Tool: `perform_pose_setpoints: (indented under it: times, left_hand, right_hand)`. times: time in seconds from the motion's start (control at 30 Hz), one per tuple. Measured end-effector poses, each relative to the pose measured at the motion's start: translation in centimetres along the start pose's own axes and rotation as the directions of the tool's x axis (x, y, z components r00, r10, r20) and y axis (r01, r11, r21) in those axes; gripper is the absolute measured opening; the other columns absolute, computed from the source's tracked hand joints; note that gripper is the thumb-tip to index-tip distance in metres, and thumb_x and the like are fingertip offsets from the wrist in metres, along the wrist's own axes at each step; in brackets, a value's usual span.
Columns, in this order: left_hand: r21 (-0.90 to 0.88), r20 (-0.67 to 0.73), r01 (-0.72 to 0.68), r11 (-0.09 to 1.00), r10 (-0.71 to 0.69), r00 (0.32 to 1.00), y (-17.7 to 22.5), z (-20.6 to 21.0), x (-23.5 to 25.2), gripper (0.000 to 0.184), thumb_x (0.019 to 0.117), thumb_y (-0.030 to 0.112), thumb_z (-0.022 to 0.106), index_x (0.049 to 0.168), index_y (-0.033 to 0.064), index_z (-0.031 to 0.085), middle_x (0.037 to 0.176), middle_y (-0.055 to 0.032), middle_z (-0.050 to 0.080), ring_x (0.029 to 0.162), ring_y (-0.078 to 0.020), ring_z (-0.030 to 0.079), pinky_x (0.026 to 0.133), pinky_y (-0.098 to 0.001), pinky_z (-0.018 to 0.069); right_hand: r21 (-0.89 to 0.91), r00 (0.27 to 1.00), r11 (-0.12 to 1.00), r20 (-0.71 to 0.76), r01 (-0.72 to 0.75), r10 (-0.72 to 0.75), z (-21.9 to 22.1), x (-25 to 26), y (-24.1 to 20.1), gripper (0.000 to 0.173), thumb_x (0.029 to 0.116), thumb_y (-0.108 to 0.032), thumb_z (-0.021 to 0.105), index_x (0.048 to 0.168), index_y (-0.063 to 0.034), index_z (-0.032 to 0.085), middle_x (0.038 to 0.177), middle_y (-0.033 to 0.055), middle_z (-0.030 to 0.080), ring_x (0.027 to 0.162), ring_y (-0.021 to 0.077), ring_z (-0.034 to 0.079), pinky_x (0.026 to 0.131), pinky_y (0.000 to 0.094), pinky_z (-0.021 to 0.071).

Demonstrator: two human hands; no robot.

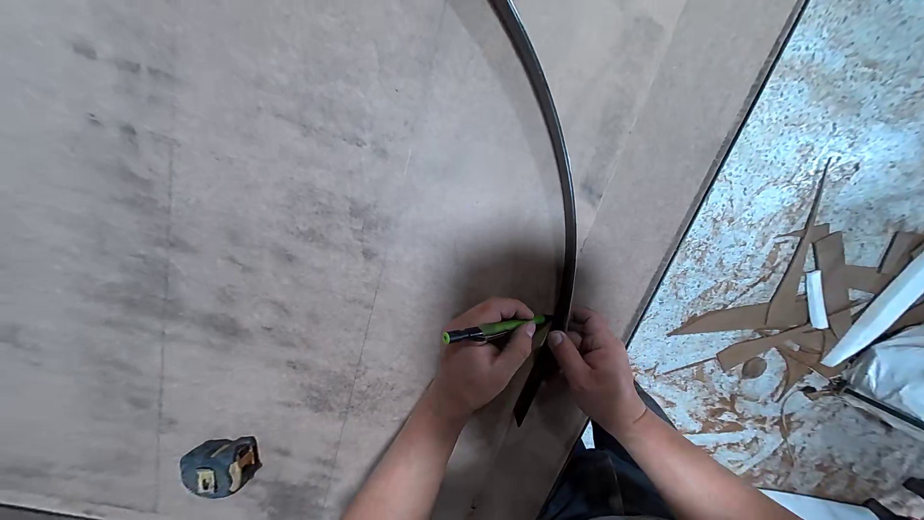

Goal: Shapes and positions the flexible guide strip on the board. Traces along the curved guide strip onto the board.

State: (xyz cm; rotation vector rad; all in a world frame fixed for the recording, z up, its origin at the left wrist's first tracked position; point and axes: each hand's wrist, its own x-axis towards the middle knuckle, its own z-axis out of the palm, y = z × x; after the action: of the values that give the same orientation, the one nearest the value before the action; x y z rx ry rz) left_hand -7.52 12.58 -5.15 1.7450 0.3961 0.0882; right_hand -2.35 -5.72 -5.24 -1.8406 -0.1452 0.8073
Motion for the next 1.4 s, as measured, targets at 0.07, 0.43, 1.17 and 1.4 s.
perform_pose_setpoints:
  times: [0.07,0.43,1.17,1.4]
  left_hand:
    - [-0.017,0.018,-0.004,1.000,0.004,1.000,-0.1,-0.1,0.0,0.012,0.0950,0.010,0.068,0.105,0.0059,0.072,0.091,0.0019,0.071,0.071,-0.0019,0.064,0.061,-0.0174,0.0566]
    - [-0.041,-0.076,0.008,0.999,-0.011,0.997,-0.6,0.3,-0.2,0.012,0.0955,0.014,0.066,0.105,0.0066,0.069,0.089,0.0009,0.073,0.069,-0.0051,0.067,0.058,-0.0213,0.0582]
    - [-0.087,-0.066,-0.051,0.995,0.046,0.997,-0.9,0.6,0.1,0.012,0.0938,0.014,0.069,0.098,0.0029,0.072,0.087,-0.0024,0.073,0.072,-0.0044,0.069,0.066,-0.0222,0.0608]
    - [-0.053,-0.058,-0.071,0.996,0.068,0.996,-1.2,0.4,0.5,0.013,0.0951,0.017,0.068,0.099,0.0052,0.072,0.088,-0.0011,0.073,0.073,-0.0041,0.068,0.066,-0.0225,0.0605]
  right_hand:
    - [0.013,1.000,1.000,-0.014,0.005,-0.005,0.1,0.0,-0.1,0.031,0.1034,-0.023,0.061,0.130,-0.0095,0.053,0.069,-0.0024,0.066,0.051,0.0105,0.062,0.046,0.0281,0.0564]
    - [-0.002,0.999,0.999,-0.027,0.034,-0.034,0.3,0.1,0.0,0.033,0.1032,-0.021,0.061,0.133,-0.0089,0.052,0.070,-0.0022,0.066,0.051,0.0098,0.061,0.046,0.0266,0.0549]
    - [-0.013,0.999,1.000,-0.039,0.024,-0.025,0.2,0.0,-0.5,0.035,0.1010,-0.014,0.062,0.130,0.0023,0.052,0.075,-0.0001,0.071,0.061,0.0107,0.067,0.057,0.0337,0.0598]
    - [-0.042,0.998,0.999,-0.053,0.015,-0.018,0.2,0.4,-0.6,0.036,0.1008,-0.017,0.063,0.131,0.0007,0.053,0.082,-0.0009,0.074,0.065,0.0100,0.070,0.059,0.0333,0.0617]
